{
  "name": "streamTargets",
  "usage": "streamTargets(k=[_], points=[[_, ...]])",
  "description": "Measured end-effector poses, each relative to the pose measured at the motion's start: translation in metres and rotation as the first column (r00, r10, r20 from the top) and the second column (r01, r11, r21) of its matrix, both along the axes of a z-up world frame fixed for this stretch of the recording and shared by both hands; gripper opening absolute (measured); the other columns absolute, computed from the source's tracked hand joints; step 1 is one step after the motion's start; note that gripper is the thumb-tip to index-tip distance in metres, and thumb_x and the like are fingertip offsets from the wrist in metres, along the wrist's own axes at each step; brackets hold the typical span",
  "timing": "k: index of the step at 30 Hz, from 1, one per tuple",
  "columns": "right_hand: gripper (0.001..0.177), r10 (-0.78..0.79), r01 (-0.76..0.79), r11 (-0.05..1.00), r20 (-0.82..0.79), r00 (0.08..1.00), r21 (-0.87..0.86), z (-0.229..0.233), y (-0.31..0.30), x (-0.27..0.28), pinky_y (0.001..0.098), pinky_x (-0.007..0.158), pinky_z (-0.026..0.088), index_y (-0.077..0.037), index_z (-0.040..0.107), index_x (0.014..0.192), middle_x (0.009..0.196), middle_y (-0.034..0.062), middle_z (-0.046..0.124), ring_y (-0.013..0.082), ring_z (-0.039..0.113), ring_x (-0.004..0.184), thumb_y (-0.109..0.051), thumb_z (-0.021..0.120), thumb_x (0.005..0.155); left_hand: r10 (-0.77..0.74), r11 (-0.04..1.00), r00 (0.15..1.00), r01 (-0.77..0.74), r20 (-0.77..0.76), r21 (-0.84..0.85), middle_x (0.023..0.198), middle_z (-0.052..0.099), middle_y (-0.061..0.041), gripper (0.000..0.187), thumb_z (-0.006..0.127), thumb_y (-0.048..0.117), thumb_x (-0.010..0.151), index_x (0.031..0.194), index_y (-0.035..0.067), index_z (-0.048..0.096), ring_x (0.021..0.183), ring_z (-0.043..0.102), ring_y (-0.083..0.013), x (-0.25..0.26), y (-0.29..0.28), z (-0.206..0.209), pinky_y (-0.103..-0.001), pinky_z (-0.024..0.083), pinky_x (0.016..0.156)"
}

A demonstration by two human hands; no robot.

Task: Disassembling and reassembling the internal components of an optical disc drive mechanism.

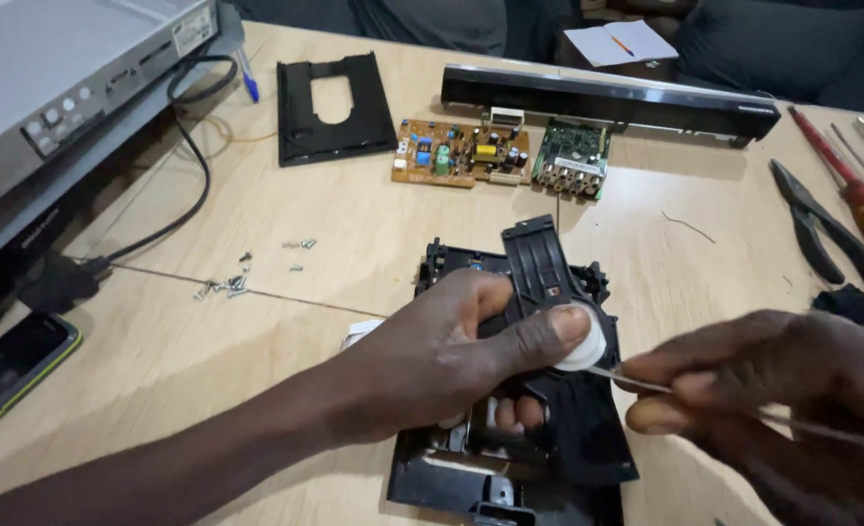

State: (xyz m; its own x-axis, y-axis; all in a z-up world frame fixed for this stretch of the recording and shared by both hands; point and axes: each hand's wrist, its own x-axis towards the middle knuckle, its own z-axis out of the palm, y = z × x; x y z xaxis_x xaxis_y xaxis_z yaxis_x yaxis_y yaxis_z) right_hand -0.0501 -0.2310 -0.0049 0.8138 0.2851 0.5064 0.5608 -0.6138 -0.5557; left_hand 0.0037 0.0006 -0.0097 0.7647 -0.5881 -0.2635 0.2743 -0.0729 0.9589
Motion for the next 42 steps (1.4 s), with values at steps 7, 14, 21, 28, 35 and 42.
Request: streamTargets(k=[7, 14, 21, 28, 35, 42], points=[[0.025, -0.169, 0.221, 0.962, -0.290, 0.942, 0.157, 0.016, -0.002, 0.015, 0.0311, 0.074, 0.073, -0.003, 0.076, 0.092, 0.095, 0.0087, 0.089, 0.0194, 0.090, 0.082, -0.023, 0.061, 0.091, 0.226, 0.973, 0.974, -0.226, 0.005, -0.043, 0.077, 0.050, -0.002, 0.035, 0.060, 0.036, 0.101, 0.079, 0.010, 0.053, 0.071, 0.049, -0.0133, -0.002, 0.000, 0.002, -0.032, 0.037, 0.063], [0.021, -0.012, 0.234, 0.834, -0.407, 0.913, 0.500, 0.003, -0.017, 0.031, 0.0331, 0.057, 0.054, 0.004, 0.064, 0.088, 0.096, 0.0218, 0.085, 0.0242, 0.068, 0.067, -0.014, 0.074, 0.082, 0.106, 0.975, 0.983, -0.074, 0.148, -0.209, 0.095, 0.069, 0.000, 0.033, 0.064, 0.033, 0.094, 0.106, 0.003, 0.070, 0.084, 0.063, -0.0091, -0.006, -0.003, 0.002, -0.026, 0.051, 0.070], [0.016, 0.328, -0.074, 0.865, -0.450, 0.831, 0.495, 0.016, -0.046, 0.044, 0.0363, 0.064, 0.066, 0.001, 0.070, 0.083, 0.093, 0.0196, 0.085, 0.0260, 0.082, 0.079, -0.013, 0.079, 0.080, 0.018, 0.995, 0.878, -0.062, 0.478, 0.077, 0.114, 0.080, -0.009, 0.072, 0.052, 0.062, 0.078, 0.127, 0.011, 0.065, 0.101, 0.078, -0.0181, -0.001, 0.009, 0.048, -0.032, 0.060, 0.085], [0.010, 0.301, -0.152, 0.920, -0.401, 0.865, 0.362, 0.029, -0.049, 0.046, 0.0315, 0.069, 0.068, 0.000, 0.079, 0.081, 0.091, 0.0155, 0.085, 0.0224, 0.083, 0.080, -0.004, 0.083, 0.074, -0.389, 0.870, 0.846, 0.207, 0.364, 0.448, 0.057, 0.065, -0.002, 0.026, 0.059, 0.031, 0.102, 0.086, 0.011, 0.057, 0.050, 0.066, -0.0087, -0.006, -0.027, 0.048, -0.026, 0.045, 0.048], [0.014, -0.151, 0.160, 0.986, -0.147, 0.978, 0.054, 0.047, -0.031, 0.022, 0.0282, 0.061, 0.052, -0.005, 0.079, 0.084, 0.079, 0.0071, 0.075, 0.0158, 0.069, 0.070, -0.018, 0.080, 0.081, -0.108, 0.994, 0.966, 0.098, 0.233, 0.056, 0.060, 0.068, -0.016, 0.035, 0.052, 0.036, 0.099, 0.117, 0.007, 0.058, 0.040, 0.049, -0.0127, 0.000, -0.018, 0.022, -0.024, 0.039, 0.038], [0.032, -0.143, 0.218, 0.910, -0.225, 0.964, 0.352, 0.034, -0.003, -0.028, 0.0342, 0.080, 0.071, 0.002, 0.073, 0.108, 0.106, 0.0155, 0.081, 0.0260, 0.086, 0.085, -0.017, 0.055, 0.089, -0.025, 0.981, 0.968, 0.072, 0.251, -0.179, 0.086, 0.075, -0.023, 0.034, 0.048, 0.031, 0.102, 0.125, 0.007, 0.046, 0.071, 0.070, -0.0190, 0.006, -0.017, 0.001, -0.025, 0.053, 0.058]])
